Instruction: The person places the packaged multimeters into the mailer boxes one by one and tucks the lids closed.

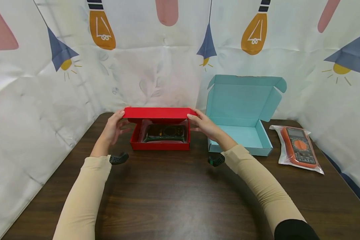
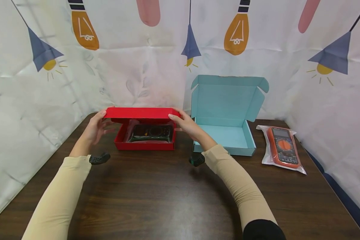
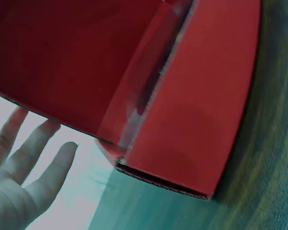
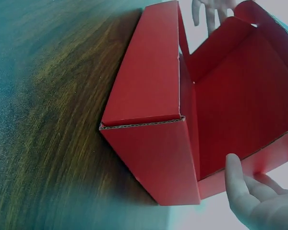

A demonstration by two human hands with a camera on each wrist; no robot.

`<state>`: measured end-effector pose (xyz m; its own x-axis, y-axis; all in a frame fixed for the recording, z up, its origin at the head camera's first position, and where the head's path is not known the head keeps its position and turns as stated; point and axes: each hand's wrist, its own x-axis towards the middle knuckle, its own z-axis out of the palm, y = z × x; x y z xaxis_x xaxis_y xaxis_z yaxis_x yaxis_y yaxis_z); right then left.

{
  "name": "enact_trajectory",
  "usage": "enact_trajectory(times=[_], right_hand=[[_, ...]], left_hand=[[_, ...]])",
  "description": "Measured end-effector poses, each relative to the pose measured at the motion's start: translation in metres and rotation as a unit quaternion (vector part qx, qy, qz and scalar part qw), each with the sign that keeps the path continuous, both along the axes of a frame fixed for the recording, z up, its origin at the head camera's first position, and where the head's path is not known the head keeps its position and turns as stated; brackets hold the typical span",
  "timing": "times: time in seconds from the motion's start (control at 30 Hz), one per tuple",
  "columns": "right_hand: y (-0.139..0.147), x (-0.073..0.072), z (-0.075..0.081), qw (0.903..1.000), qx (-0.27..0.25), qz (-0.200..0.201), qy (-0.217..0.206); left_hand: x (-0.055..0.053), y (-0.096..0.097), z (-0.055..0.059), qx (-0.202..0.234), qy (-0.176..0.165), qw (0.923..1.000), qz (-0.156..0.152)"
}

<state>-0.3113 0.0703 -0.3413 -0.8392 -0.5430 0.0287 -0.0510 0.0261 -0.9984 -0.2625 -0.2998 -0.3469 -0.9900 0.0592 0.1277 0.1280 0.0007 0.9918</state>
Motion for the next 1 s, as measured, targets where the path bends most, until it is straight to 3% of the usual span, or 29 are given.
enact_trajectory(times=[0.17, 0.63, 1.0], right_hand=[[0.001, 0.000, -0.003, 1.0000, -0.003, -0.004, 0.004], [0.001, 0.000, -0.015, 0.9999, -0.013, 0.003, 0.008], [0.008, 0.001, -0.020, 0.9998, -0.001, 0.018, 0.011]], left_hand=[[-0.002, 0.001, -0.006, -0.009, 0.021, 0.9997, 0.007], [-0.004, -0.004, -0.020, 0.000, 0.048, 0.9986, -0.022], [-0.003, -0.009, -0.027, 0.015, 0.065, 0.9974, -0.025]])
